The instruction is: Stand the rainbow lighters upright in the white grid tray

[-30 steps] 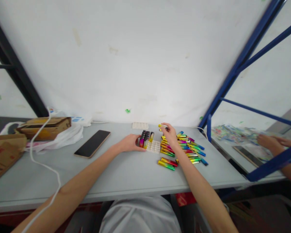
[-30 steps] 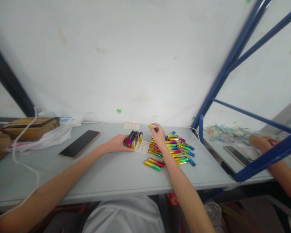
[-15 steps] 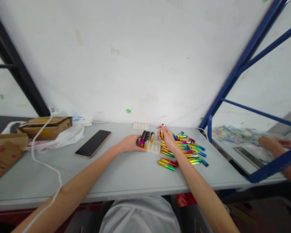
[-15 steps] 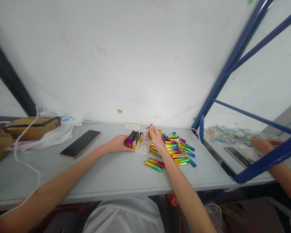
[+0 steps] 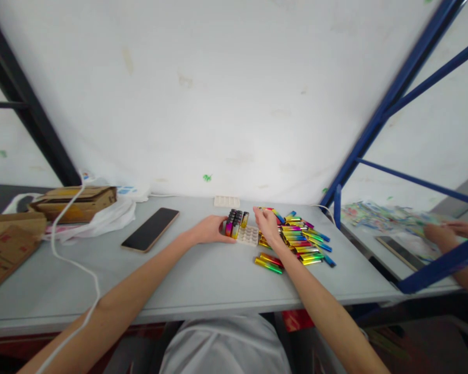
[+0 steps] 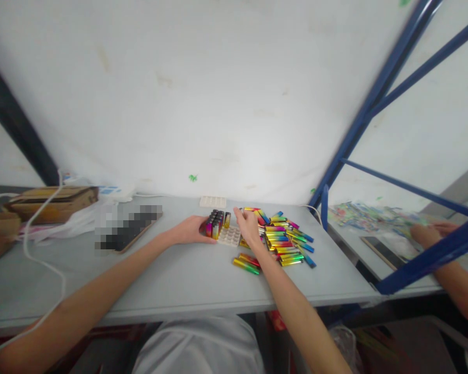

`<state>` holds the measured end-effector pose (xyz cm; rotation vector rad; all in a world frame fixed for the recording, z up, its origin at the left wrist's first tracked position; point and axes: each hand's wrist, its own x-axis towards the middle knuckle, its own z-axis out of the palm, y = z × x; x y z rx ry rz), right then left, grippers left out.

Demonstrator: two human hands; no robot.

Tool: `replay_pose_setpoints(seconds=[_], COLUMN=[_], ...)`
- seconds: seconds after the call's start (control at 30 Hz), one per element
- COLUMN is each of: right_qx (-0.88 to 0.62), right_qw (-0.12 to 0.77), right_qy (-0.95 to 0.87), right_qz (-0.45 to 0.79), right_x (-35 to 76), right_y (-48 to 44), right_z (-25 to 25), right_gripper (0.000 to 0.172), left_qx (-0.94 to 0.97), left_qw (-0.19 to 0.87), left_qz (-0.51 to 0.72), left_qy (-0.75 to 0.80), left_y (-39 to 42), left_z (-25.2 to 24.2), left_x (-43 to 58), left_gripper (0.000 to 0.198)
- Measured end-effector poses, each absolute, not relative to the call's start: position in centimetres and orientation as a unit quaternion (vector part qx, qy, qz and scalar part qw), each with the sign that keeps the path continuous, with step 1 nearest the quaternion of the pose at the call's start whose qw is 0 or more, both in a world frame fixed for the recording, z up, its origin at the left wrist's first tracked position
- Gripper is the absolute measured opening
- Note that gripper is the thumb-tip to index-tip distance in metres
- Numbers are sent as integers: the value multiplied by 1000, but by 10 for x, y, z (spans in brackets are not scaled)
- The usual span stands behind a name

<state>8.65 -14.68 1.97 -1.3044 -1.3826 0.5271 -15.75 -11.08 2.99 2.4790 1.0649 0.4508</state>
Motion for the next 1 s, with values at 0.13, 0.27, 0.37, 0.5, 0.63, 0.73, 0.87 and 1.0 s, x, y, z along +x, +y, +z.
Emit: replay_pose_setpoints(seconds=[0.13,0.27,0.37,0.5,0.63,0.73,0.87,1.0], right_qx=[-577,-576,-565,-529,-507,-487,-484,-472], right_qw=[537,530,530,528,507,486,456,434], right_qy=[-588,-599,-613,-645,-688,-724,-743,-760], right_qz=[183,169,154,158,112,59,78,109], right_x=[85,84,83,83,82,83,85,87], right_y=[-146,-147,-150,-157,-163,-166,-166,-165], right_z=[18,19,21,27,34,38,36,31], right_gripper=[44,42,46,43,42,43,39,35], left_qx=[888,888,888,889,889,888,888,889], left_qw=[204,209,211,210,211,215,218,213], left_qz=[160,159,161,161,162,164,162,160], left_qy=[381,377,375,374,372,371,372,372], left_y=[-111,-109,-109,-110,-111,-110,-110,-111], left_z=[30,28,27,29,30,29,28,29], left_x=[-157,-158,-159,-158,-158,-159,-159,-158], left_gripper=[67,67,66,67,65,68,70,67])
